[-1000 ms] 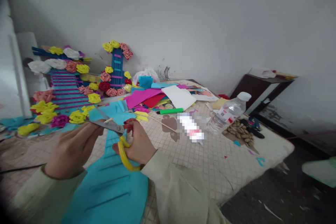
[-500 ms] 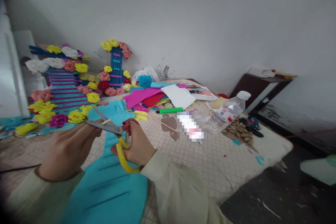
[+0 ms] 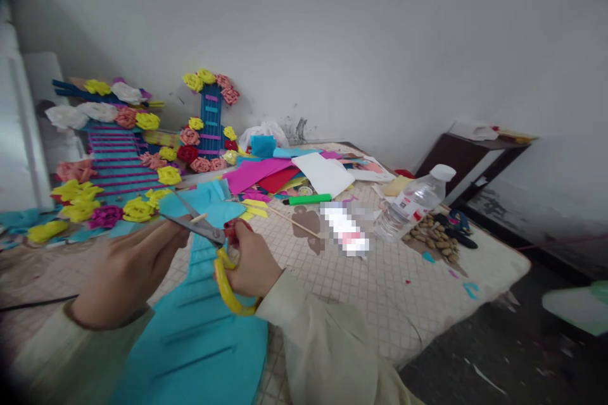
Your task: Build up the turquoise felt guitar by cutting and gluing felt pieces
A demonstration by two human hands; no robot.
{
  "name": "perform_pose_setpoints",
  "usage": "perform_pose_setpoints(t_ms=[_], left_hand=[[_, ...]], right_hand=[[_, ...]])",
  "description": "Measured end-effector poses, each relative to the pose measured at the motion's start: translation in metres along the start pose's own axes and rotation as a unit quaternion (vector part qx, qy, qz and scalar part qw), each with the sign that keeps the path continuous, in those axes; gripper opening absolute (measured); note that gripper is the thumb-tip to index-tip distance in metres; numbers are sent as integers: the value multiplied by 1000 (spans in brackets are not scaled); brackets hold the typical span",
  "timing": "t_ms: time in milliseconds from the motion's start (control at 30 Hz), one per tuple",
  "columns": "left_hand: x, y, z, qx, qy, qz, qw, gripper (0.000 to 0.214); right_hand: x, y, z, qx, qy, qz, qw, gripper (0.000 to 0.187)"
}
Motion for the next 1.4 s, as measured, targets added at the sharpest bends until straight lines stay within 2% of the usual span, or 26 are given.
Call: perform_pose_setpoints(t_ms=[333, 567, 833, 1133, 1267, 1400], left_hand=[[6, -2, 1, 20, 7, 21, 1000, 21], [6, 7, -2, -46, 23, -4, 999, 17], [7, 10, 0, -49, 35, -4, 998, 19], [4, 8, 1, -38, 14, -12, 999, 20], [5, 8, 2, -35, 6, 1, 999, 17], [6, 5, 1, -29, 4, 12, 1000, 16]], right_hand=[[-1, 2, 1, 2, 30, -12, 999, 35], [2, 2, -2, 13, 64, -19, 998, 44], [8, -11, -3, 36, 54, -5, 998, 56], [7, -13, -1, 35, 32, 36, 998, 48], [4, -8, 0, 16, 19, 8, 1000, 35], [1, -2, 1, 8, 3, -4, 1000, 31]])
Point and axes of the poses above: each hand's wrist, its own z-axis towards the middle knuckle, its own x-axis out of the back of the hand, y = z × x, the point moved 7 cm from there along z, towards the middle knuckle, and after that the axes turned 13 degrees about -z, right-handed, at the moved point
